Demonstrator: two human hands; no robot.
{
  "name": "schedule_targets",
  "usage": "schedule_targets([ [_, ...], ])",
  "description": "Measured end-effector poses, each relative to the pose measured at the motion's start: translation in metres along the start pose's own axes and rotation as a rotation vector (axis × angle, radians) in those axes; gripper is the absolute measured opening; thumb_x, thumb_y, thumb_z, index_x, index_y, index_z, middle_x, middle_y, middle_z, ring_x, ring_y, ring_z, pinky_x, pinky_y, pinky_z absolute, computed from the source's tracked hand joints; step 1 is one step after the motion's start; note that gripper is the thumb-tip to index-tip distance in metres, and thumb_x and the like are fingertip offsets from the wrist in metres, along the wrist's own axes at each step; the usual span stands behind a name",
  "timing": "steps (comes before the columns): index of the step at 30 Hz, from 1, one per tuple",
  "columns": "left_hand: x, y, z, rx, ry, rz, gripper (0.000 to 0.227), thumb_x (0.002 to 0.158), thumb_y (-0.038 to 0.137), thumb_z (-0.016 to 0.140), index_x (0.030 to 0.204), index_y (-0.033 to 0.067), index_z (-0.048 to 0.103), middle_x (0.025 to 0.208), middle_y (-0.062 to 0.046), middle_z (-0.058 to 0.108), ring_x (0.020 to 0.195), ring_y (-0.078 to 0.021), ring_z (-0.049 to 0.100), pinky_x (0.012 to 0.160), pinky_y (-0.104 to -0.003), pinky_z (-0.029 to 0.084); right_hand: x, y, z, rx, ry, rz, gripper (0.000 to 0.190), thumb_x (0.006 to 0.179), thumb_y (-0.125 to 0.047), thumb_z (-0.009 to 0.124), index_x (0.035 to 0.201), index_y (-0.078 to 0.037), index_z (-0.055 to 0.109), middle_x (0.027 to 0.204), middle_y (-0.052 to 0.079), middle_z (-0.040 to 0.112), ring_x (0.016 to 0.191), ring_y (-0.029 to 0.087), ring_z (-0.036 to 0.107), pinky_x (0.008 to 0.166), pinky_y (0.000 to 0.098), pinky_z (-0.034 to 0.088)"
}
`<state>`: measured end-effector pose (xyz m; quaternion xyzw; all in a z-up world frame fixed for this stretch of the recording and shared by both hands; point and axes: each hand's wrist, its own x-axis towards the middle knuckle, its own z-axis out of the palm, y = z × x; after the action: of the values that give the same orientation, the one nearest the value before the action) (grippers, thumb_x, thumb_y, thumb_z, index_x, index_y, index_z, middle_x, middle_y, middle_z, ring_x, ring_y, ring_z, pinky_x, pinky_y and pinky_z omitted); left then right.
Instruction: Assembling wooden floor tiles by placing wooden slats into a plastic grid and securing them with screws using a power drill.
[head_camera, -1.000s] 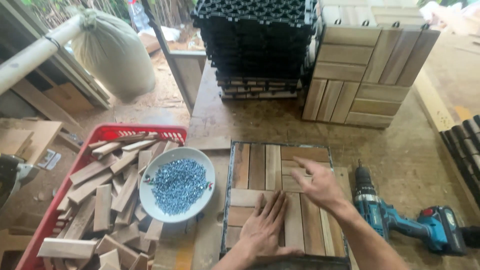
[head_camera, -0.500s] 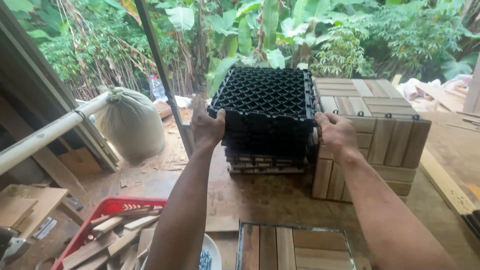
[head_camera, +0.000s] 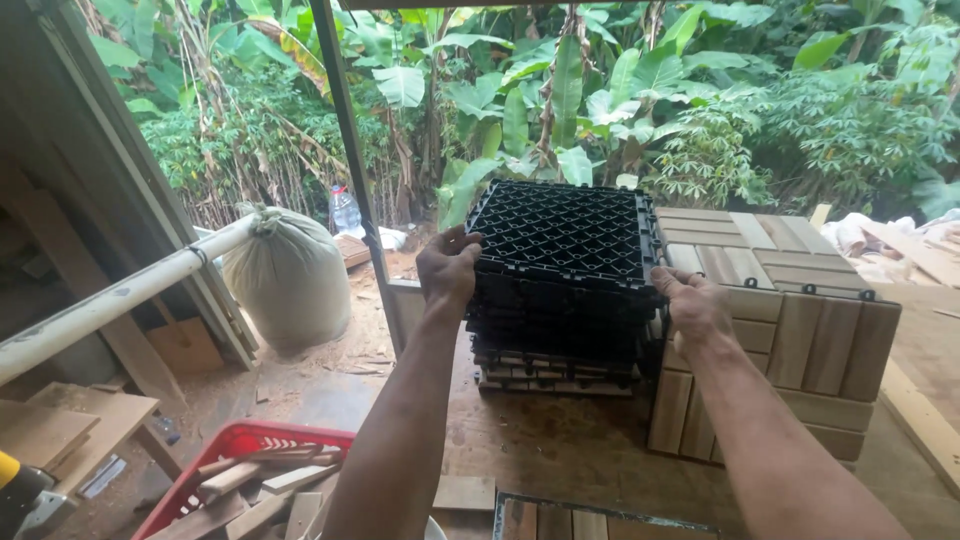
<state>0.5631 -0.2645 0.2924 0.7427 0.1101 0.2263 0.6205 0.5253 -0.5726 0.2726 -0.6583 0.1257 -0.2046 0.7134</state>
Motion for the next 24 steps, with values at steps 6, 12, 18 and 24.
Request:
schedule_targets([
  [6, -0.002, 0.011, -0.011, -0.422, 0.100, 0.086, 0.047, 0.082, 0.010, 0.082, 0.127, 0.0069, 0.070, 0.122, -0.016, 0.072, 0.122, -0.0270, 0.064, 0.106, -0.044, 0.050, 0.009, -0.011, -0.002, 0.094, -0.003, 0.036, 0.032, 0.094, -0.022, 0.081, 0.117, -0.003, 0.071, 0.092, 0.017, 0.069, 0.088, 0.025, 0.072, 0.078, 0.0425, 0.060],
  [12, 0.012, 0.003, -0.012, -0.671, 0.160, 0.047, 0.044, 0.079, 0.007, 0.086, 0.121, 0.0046, 0.070, 0.113, -0.013, 0.072, 0.110, -0.0221, 0.069, 0.099, -0.038, 0.056, -0.026, -0.055, 0.009, 0.150, -0.083, -0.011, 0.029, 0.098, -0.019, 0.073, 0.117, 0.000, 0.065, 0.087, 0.000, 0.058, 0.083, 0.010, 0.060, 0.078, 0.0239, 0.052],
  [18, 0.037, -0.025, -0.007, -0.746, 0.081, -0.247, 0.075, 0.077, 0.017, 0.095, 0.139, 0.0034, 0.054, 0.123, -0.013, 0.067, 0.112, -0.0239, 0.072, 0.110, -0.066, 0.041, 0.002, -0.034, 0.001, 0.068, -0.100, -0.009, 0.029, 0.093, -0.027, 0.081, 0.112, -0.008, 0.070, 0.088, 0.009, 0.070, 0.080, 0.022, 0.071, 0.077, 0.0297, 0.055],
  [24, 0.008, 0.039, -0.015, -0.961, 0.007, -0.180, 0.062, 0.065, -0.006, 0.092, 0.122, -0.0042, 0.067, 0.113, -0.024, 0.064, 0.106, -0.0377, 0.072, 0.092, -0.043, 0.065, -0.010, -0.025, -0.013, 0.160, -0.080, 0.034, 0.031, 0.091, -0.018, 0.083, 0.110, 0.002, 0.070, 0.097, 0.016, 0.071, 0.091, 0.027, 0.073, 0.086, 0.0371, 0.058],
])
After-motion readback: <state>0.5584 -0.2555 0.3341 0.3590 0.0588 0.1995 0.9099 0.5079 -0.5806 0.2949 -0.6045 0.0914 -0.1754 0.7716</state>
